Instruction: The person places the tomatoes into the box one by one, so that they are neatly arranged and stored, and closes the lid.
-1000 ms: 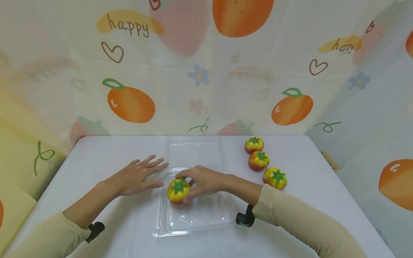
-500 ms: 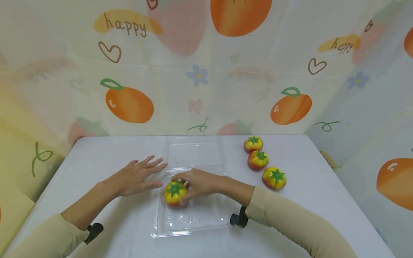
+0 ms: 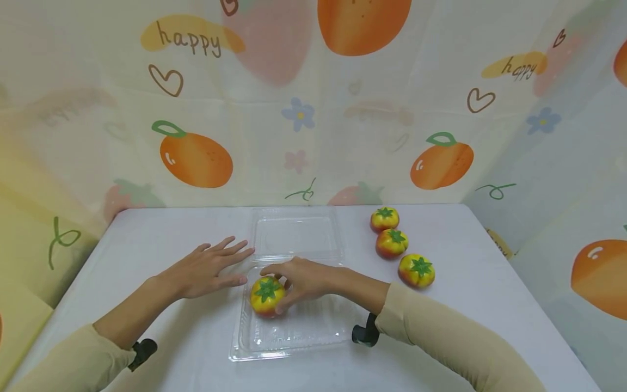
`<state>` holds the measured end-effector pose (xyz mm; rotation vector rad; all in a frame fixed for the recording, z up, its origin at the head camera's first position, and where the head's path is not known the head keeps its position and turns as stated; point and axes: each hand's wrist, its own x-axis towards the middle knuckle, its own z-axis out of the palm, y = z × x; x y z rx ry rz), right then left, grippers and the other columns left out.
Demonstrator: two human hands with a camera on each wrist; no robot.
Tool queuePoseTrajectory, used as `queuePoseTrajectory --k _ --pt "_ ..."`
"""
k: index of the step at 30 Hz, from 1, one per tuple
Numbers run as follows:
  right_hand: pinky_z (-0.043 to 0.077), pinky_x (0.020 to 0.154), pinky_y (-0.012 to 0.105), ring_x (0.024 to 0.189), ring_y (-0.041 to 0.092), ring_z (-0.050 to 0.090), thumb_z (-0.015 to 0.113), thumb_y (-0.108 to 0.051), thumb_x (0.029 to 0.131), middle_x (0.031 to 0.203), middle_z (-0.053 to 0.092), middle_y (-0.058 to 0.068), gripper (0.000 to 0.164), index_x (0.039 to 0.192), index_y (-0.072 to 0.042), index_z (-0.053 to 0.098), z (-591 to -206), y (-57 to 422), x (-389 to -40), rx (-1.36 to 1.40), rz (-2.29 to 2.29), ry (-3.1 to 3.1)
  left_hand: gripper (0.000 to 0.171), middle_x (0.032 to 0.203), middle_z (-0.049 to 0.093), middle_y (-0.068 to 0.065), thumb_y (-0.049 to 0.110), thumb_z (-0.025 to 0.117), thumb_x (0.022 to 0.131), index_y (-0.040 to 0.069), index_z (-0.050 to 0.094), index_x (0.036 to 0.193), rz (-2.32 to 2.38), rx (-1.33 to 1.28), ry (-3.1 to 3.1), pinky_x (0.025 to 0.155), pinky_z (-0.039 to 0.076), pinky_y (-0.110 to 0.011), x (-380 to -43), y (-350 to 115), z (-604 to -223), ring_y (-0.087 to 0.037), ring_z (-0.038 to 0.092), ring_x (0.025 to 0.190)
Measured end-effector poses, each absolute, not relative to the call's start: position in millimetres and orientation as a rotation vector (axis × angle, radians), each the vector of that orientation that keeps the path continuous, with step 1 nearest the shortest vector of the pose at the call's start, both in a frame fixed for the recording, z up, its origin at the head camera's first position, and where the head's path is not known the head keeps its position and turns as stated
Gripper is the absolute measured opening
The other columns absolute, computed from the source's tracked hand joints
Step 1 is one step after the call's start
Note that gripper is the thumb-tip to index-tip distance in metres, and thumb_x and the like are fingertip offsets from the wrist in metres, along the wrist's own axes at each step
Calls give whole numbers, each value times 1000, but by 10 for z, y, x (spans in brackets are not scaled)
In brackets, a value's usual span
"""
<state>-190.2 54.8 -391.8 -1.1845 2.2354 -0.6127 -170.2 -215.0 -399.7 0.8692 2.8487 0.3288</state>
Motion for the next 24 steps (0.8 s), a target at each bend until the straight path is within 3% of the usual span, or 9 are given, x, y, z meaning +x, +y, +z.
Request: queuePoseTrajectory --k 10,17,24 --pt "51 93 26 108 13 67 81 -37 84 137 60 5 76 148 -18 46 -3692 768 -1865 -1154 -564 2272 71 159 35 -8 62 47 96 21 40 154 328 861 2848 108 26 -72 -1703 -2136 -3998 -42 23 147" --pt "55 86 25 113 18 65 82 -34 82 138 60 1 74 147 -23 48 -3435 1162 -1843 -1054 -544 2345 72 159 36 -7 63 48 96 21 41 154 331 856 2851 108 26 -71 -1710 -2136 -4013 -41 23 148" --pt "57 85 31 117 22 63 82 -36 83 141 57 2 75 148 -18 48 -3205 1682 -1866 -1001 -606 2433 71 159 36 -7 63 48 96 22 40 154 339 855 2850 109 25 -70 -1706 -2144 -4019 -41 24 147"
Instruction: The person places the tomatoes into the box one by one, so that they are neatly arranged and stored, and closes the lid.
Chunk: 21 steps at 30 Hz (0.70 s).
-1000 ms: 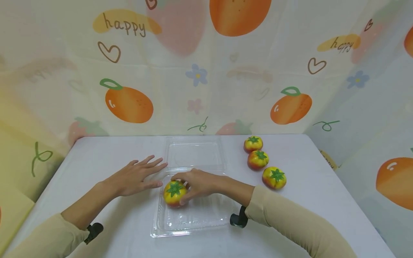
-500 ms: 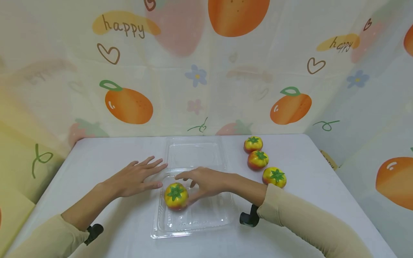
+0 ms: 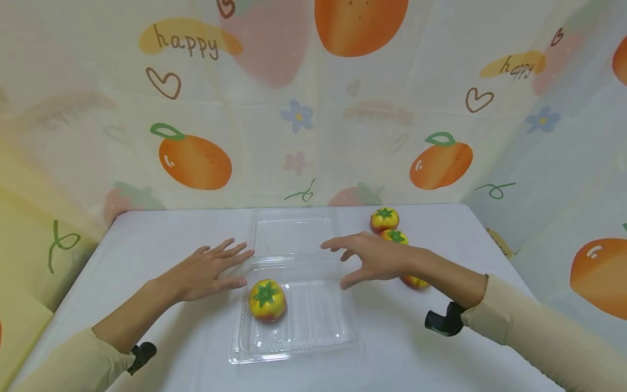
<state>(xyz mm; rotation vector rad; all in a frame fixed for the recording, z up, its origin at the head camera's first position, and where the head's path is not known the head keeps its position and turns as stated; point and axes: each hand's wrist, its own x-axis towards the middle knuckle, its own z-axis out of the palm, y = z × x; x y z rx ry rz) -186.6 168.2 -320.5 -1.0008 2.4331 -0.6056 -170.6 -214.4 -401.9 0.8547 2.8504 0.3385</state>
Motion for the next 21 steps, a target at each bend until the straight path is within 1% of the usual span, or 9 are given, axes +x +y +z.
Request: queuePoseTrajectory --k 5,7,12,16,21 --pt "56 90 39 117 25 64 81 -41 82 140 57 6 78 147 -16 48 -3135 2061 -1904 -960 -652 2528 71 159 37 -7 63 48 96 22 40 154 336 859 2850 109 25 -71 -1702 -2149 -4016 -41 24 147" --pt "55 93 44 118 26 62 81 -43 82 139 58 7 78 147 -15 48 -3133 2209 -1918 -931 -653 2576 71 159 37 -7 63 48 96 22 40 154 334 861 2851 109 25 -71 -1702 -2149 -4016 -41 24 147" --pt "54 92 50 118 33 62 80 -44 82 137 60 10 77 146 -14 49 -3179 2588 -1932 -818 -667 2653 71 159 36 -7 63 48 96 22 40 154 330 861 2853 109 25 -70 -1702 -2145 -4016 -41 24 147" --pt "57 85 48 117 38 62 79 -42 83 137 58 17 75 146 -13 48 -3255 2875 -1935 -764 -722 2693 71 159 36 -7 63 48 96 22 40 154 332 857 2849 109 25 -71 -1699 -2140 -4012 -41 24 147" --pt "60 79 44 118 42 61 80 -32 85 138 56 23 76 148 -7 44 -3372 3151 -1918 -678 -763 2750 71 159 36 -7 63 48 96 22 40 154 329 854 2852 109 25 -70 -1699 -2140 -4016 -41 24 148"
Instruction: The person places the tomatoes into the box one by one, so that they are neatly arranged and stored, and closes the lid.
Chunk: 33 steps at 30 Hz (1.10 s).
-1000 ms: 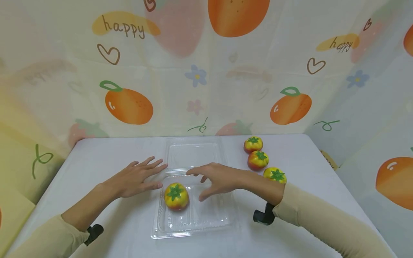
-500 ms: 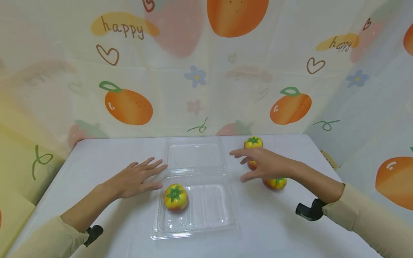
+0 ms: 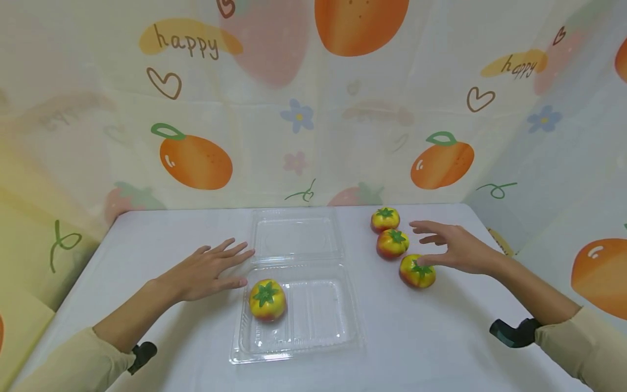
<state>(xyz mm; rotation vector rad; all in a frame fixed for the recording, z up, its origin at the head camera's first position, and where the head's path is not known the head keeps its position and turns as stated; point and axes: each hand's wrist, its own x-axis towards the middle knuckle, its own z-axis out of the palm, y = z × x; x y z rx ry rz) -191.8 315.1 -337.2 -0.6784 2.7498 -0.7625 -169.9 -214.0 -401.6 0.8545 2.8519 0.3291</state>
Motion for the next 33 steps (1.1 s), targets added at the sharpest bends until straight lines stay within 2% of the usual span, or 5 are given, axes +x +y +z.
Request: queuePoseTrajectory --k 4,11,16,33 --pt "59 80 44 118 44 60 79 -29 86 139 54 26 76 148 -4 43 -3507 3317 -1901 -644 -802 2756 71 159 35 -6 63 48 96 23 40 154 330 850 2850 109 25 -70 -1697 -2145 -4021 -40 23 148" --pt "54 87 56 119 48 58 78 -27 87 144 48 30 76 147 0 42 -3765 3468 -1863 -641 -915 2710 70 159 36 -6 62 48 96 24 40 154 348 854 2853 109 26 -70 -1682 -2152 -4032 -41 24 147" --pt "54 88 56 118 48 59 78 -24 87 144 47 31 75 146 3 42 -3917 3516 -1828 -653 -961 2693 70 159 36 -7 62 49 96 23 40 154 361 850 2846 109 25 -70 -1679 -2152 -4030 -41 24 147" --pt "58 86 40 118 46 58 77 -23 88 141 51 28 67 141 4 48 -4173 3528 -1798 -599 -1010 2653 70 159 36 -7 60 49 97 22 40 154 356 859 2841 109 25 -70 -1692 -2152 -3994 -40 25 147"
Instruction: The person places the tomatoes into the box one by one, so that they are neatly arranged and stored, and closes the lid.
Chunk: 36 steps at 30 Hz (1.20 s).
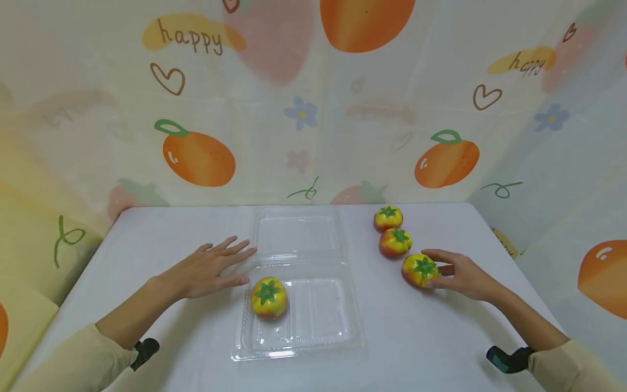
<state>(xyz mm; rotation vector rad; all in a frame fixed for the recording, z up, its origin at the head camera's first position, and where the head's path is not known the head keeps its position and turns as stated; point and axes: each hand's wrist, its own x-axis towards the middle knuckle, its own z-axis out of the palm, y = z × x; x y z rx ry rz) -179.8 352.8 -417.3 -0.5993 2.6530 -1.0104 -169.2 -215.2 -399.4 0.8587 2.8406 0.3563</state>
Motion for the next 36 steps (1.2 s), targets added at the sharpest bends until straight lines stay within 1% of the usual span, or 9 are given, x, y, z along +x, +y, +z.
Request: queuePoseTrajectory --k 6,13,20,26,32,36 --pt "58 85 40 117 46 59 77 -20 88 141 51 29 66 142 5 47 -4149 3528 -1785 -606 -1032 2634 70 159 36 -8 59 50 97 21 40 154 359 861 2839 109 25 -71 -1702 -2141 -3983 -41 25 147" --pt "58 85 41 117 45 59 77 -22 88 141 51 28 67 142 5 48 -4043 3491 -1825 -620 -997 2635 70 158 37 -8 59 51 96 21 41 153 363 866 2842 109 25 -70 -1702 -2130 -3980 -41 25 147" --pt "57 87 47 119 46 58 78 -25 87 143 50 26 70 143 4 47 -3803 3383 -1918 -666 -945 2654 70 159 36 -7 61 49 96 22 40 154 346 856 2842 109 25 -70 -1702 -2146 -3984 -40 25 147" --pt "55 89 50 120 44 57 80 -26 86 142 52 22 71 144 0 48 -3630 3241 -1986 -711 -925 2650 70 159 36 -7 61 49 96 22 40 154 346 856 2842 109 25 -70 -1698 -2154 -3995 -40 24 147" --pt "55 90 50 117 39 61 79 -26 86 142 53 21 68 144 -6 50 -3466 3040 -1990 -746 -891 2615 71 159 36 -7 62 49 96 22 41 154 350 858 2846 109 26 -70 -1699 -2150 -3997 -40 24 148" --pt "57 89 42 114 35 63 79 -27 86 142 53 19 67 144 -7 51 -3391 2856 -1973 -783 -892 2566 71 159 36 -8 62 50 96 22 41 153 360 855 2843 109 25 -70 -1699 -2141 -3998 -41 24 147"
